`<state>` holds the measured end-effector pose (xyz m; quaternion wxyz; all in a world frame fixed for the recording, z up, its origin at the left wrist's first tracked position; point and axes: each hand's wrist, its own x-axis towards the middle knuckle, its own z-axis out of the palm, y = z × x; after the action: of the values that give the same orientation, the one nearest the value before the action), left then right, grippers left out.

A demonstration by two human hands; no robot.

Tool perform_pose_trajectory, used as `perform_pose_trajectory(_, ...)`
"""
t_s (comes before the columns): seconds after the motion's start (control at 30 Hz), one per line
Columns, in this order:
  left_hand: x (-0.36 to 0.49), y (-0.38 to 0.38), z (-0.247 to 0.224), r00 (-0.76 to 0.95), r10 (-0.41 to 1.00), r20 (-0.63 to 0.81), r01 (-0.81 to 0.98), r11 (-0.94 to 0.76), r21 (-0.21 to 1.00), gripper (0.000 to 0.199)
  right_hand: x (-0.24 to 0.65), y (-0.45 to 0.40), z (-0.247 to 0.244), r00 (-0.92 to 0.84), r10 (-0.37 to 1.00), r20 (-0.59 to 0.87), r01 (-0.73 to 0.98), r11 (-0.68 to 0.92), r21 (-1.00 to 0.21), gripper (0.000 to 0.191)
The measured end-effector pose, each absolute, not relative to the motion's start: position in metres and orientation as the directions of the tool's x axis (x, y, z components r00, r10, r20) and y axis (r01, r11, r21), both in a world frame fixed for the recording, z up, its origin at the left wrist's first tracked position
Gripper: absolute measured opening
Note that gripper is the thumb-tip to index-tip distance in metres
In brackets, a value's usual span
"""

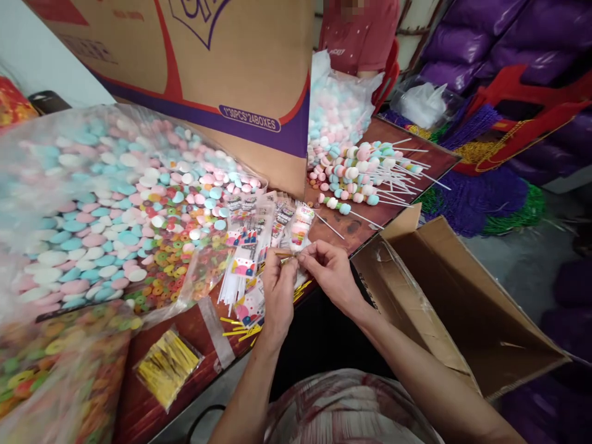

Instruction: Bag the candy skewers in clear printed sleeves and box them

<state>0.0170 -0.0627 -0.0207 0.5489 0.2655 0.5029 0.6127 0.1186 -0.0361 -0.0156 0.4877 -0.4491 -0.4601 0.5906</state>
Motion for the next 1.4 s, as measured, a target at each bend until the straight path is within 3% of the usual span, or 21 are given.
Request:
perform_pose_trajectory(0.13, 0.025, -0.058, -0.021, -0.299, 0.944, -0.14, -0.384, 0.015, 0.923, 0.021, 0.122, -0.038, -0.018, -0.093, 0.991, -0.092, -0.163, -0.106, -0.981, 0.022)
perform_pose_trajectory(0.23, 0.027, -0.053, -0.018, -0.2, 0.958, -0.208, -0.518, 0.077, 0.852, 0.028, 0.127, -0.039, -0.023, -0.154, 0.985, -0.075, -0.188, -0.104, -0.977, 0.023)
perform_pose_trajectory(0.33, 0.021, -0.052, -0.01, 0.072, 0.929, -0.362, -0.686, 0.31, 0.658, 0.025, 0.138, -0.038, -0.023, -0.244, 0.97, -0.004, -0.229, -0.061, -0.971, 0.024)
perform_pose_trajectory(0.43, 0.013, -0.053, 0.0, 0.33, 0.826, -0.458, -0.742, 0.526, 0.414, 0.023, 0.153, -0.035, -0.014, -0.358, 0.932, 0.052, -0.204, -0.023, -0.979, 0.025)
perform_pose_trajectory(0.5, 0.012, -0.053, 0.003, 0.387, 0.787, -0.481, -0.723, 0.583, 0.371, 0.026, 0.161, -0.032, -0.008, -0.423, 0.903, 0.072, -0.115, 0.025, -0.993, 0.024)
perform_pose_trajectory(0.57, 0.015, -0.053, 0.004, 0.374, 0.796, -0.476, -0.674, 0.586, 0.45, 0.027, 0.165, -0.03, -0.005, -0.43, 0.895, 0.119, 0.02, 0.142, -0.99, 0.021)
perform_pose_trajectory(0.67, 0.025, -0.052, 0.0, 0.186, 0.887, -0.422, -0.579, 0.446, 0.683, 0.029, 0.162, -0.031, -0.007, -0.34, 0.916, 0.212, 0.217, 0.296, -0.93, 0.017)
perform_pose_trajectory(0.8, 0.037, -0.056, -0.006, -0.023, 0.964, -0.265, -0.456, 0.226, 0.861, 0.027, 0.156, -0.035, -0.008, -0.237, 0.956, 0.176, 0.323, 0.248, -0.913, 0.018)
perform_pose_trajectory(0.93, 0.037, -0.057, -0.01, -0.074, 0.972, -0.222, -0.404, 0.175, 0.898, 0.031, 0.156, -0.035, -0.006, -0.247, 0.969, 0.005, 0.137, 0.04, -0.99, 0.013)
perform_pose_trajectory(1.0, 0.035, -0.056, -0.011, -0.042, 0.957, -0.286, -0.465, 0.235, 0.854, 0.029, 0.157, -0.035, -0.007, -0.311, 0.94, -0.14, -0.034, -0.158, -0.987, 0.015)
perform_pose_trajectory(1.07, 0.032, -0.053, -0.01, 0.031, 0.933, -0.357, -0.548, 0.315, 0.775, 0.027, 0.157, -0.038, -0.009, -0.327, 0.926, -0.189, -0.127, -0.241, -0.962, 0.019)
perform_pose_trajectory(1.13, 0.03, -0.05, -0.009, 0.099, 0.907, -0.409, -0.625, 0.376, 0.684, 0.027, 0.158, -0.043, -0.013, -0.244, 0.966, -0.085, -0.076, -0.106, -0.991, 0.019)
perform_pose_trajectory(1.2, 0.029, -0.048, -0.007, 0.149, 0.882, -0.448, -0.689, 0.418, 0.593, 0.029, 0.16, -0.047, -0.015, -0.157, 0.977, 0.141, 0.106, 0.159, -0.982, 0.016)
perform_pose_trajectory(1.3, 0.028, -0.047, -0.004, 0.205, 0.843, -0.497, -0.748, 0.463, 0.476, 0.035, 0.165, -0.049, -0.019, -0.194, 0.874, 0.446, 0.351, 0.486, -0.8, 0.025)
perform_pose_trajectory(1.4, 0.029, -0.047, -0.002, 0.245, 0.806, -0.539, -0.765, 0.503, 0.403, 0.035, 0.17, -0.046, -0.022, -0.247, 0.764, 0.596, 0.496, 0.628, -0.599, 0.025)
